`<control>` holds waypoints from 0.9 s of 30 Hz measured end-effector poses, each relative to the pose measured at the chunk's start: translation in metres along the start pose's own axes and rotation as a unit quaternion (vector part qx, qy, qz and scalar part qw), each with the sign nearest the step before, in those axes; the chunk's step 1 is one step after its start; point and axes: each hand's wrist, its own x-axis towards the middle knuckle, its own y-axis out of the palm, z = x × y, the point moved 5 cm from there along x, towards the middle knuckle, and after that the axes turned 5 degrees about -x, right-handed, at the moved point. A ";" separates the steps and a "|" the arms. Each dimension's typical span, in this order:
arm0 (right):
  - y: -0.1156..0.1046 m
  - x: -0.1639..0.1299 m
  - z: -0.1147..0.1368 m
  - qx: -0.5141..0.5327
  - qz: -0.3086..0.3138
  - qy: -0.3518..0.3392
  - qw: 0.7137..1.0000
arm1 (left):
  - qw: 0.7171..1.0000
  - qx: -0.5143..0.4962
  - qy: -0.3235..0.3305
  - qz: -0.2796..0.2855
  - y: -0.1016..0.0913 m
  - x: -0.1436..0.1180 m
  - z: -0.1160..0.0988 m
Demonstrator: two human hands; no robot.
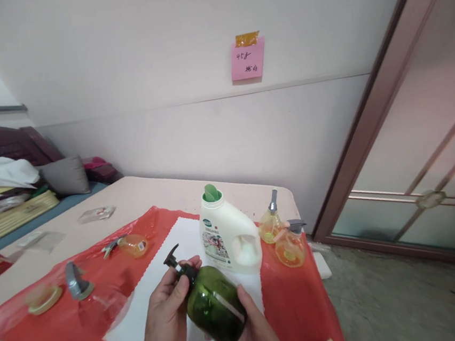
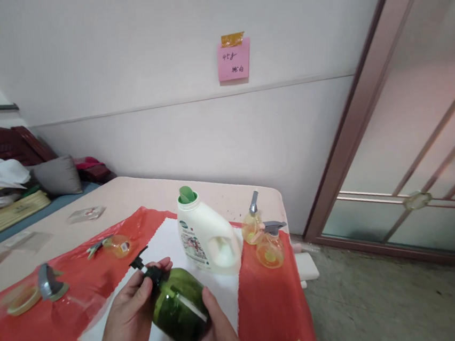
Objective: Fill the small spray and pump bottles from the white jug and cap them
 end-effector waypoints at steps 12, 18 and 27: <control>0.008 -0.010 0.013 0.014 -0.050 -0.075 0.996 | 1.000 0.000 0.009 -0.007 0.003 -0.002 -0.001; -0.004 0.004 -0.006 0.035 0.014 0.105 0.994 | 1.000 0.020 -0.009 0.014 0.005 -0.006 0.002; 0.009 -0.012 0.018 0.002 -0.056 -0.145 0.988 | 0.999 -0.027 0.020 -0.034 -0.001 0.005 -0.002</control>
